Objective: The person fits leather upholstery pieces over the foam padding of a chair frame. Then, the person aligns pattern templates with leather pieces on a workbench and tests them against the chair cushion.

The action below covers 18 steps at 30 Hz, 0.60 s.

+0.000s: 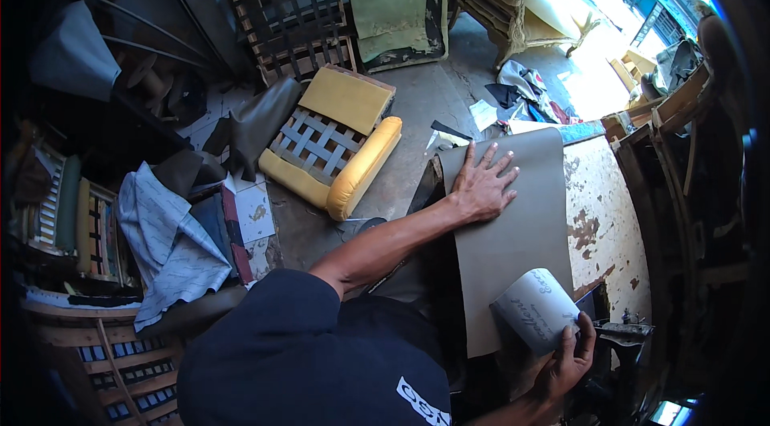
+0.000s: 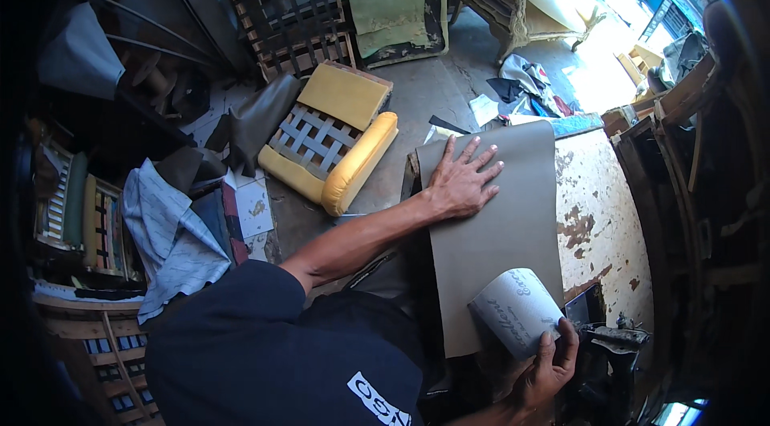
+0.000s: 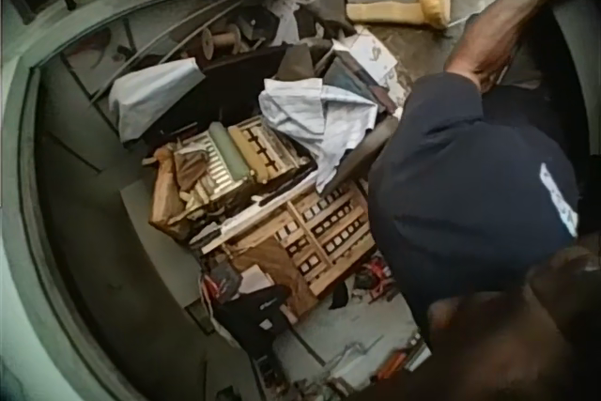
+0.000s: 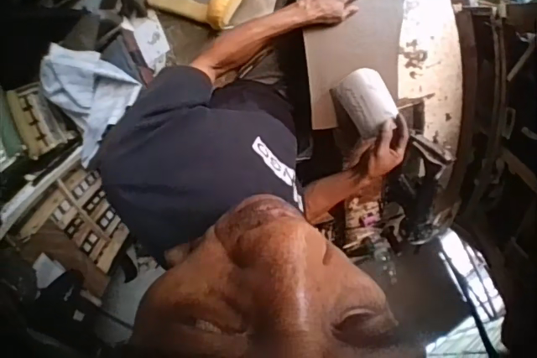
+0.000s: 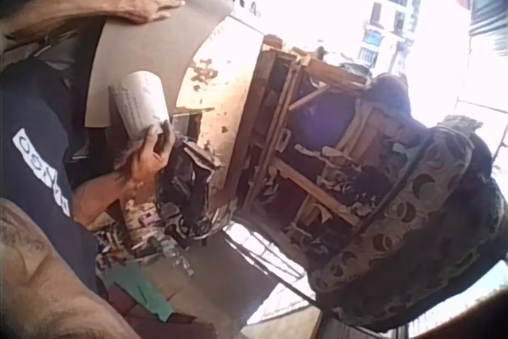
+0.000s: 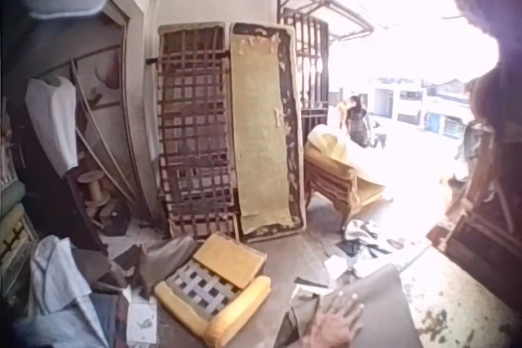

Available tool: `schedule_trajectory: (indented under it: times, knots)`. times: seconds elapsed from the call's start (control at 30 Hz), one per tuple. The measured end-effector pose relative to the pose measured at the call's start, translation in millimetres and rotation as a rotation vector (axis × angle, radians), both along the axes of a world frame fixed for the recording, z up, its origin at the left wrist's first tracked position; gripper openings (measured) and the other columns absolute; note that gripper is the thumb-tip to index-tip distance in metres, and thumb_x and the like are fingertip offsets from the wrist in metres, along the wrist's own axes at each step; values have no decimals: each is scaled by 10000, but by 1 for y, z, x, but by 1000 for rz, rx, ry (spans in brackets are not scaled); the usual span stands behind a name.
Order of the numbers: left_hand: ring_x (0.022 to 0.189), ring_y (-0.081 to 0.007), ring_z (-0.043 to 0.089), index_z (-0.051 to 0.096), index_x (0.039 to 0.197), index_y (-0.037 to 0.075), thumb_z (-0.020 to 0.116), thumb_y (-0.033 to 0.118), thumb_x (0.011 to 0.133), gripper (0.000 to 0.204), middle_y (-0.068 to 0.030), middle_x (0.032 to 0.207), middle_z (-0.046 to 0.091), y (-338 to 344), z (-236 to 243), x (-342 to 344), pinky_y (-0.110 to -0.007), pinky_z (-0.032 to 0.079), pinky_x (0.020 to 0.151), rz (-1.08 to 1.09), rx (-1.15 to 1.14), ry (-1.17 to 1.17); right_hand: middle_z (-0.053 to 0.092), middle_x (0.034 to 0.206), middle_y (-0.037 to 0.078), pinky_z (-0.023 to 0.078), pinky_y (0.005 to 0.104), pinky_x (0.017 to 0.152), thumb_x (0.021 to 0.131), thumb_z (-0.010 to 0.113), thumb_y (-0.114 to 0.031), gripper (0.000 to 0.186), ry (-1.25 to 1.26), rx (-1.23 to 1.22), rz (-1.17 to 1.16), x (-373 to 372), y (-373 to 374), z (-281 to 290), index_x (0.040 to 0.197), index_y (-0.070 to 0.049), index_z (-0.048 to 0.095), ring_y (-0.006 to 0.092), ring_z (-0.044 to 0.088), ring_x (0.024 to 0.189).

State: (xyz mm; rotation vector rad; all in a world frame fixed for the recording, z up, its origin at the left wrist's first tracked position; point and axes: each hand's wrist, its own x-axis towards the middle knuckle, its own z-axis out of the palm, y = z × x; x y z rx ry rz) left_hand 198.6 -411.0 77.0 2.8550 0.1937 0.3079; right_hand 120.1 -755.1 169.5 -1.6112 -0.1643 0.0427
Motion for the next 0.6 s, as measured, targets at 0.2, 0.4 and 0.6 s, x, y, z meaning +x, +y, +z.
schedule_trajectory:
  times: [0.2, 0.4, 0.6]
  knots:
    - [1507, -390, 180, 386, 1530, 226, 367, 489, 1011, 582, -113, 1628, 265, 23, 15, 28, -702, 64, 1161, -17, -28, 68, 625, 1169, 131, 522, 305, 931, 1024, 539, -119, 297, 45, 83, -54, -11, -6, 10, 1270, 43, 571, 190, 623, 1061]
    - [1502, -397, 189, 337, 1551, 219, 350, 471, 1018, 589, -137, 1632, 236, 26, 11, 36, -671, 113, 1173, 10, -46, 107, 617, 1145, 120, 529, 292, 896, 1053, 491, -158, 299, 38, 104, -64, -9, -13, 6, 1253, 46, 578, 179, 623, 1027]
    - [1490, -403, 220, 348, 1545, 204, 354, 459, 1020, 583, -151, 1627, 245, 26, 6, 30, -655, 143, 1171, 12, -12, 61, 602, 1155, 110, 506, 314, 934, 1057, 494, -174, 290, 31, 84, 2, -4, -14, 2, 1246, 30, 575, 178, 601, 1059]
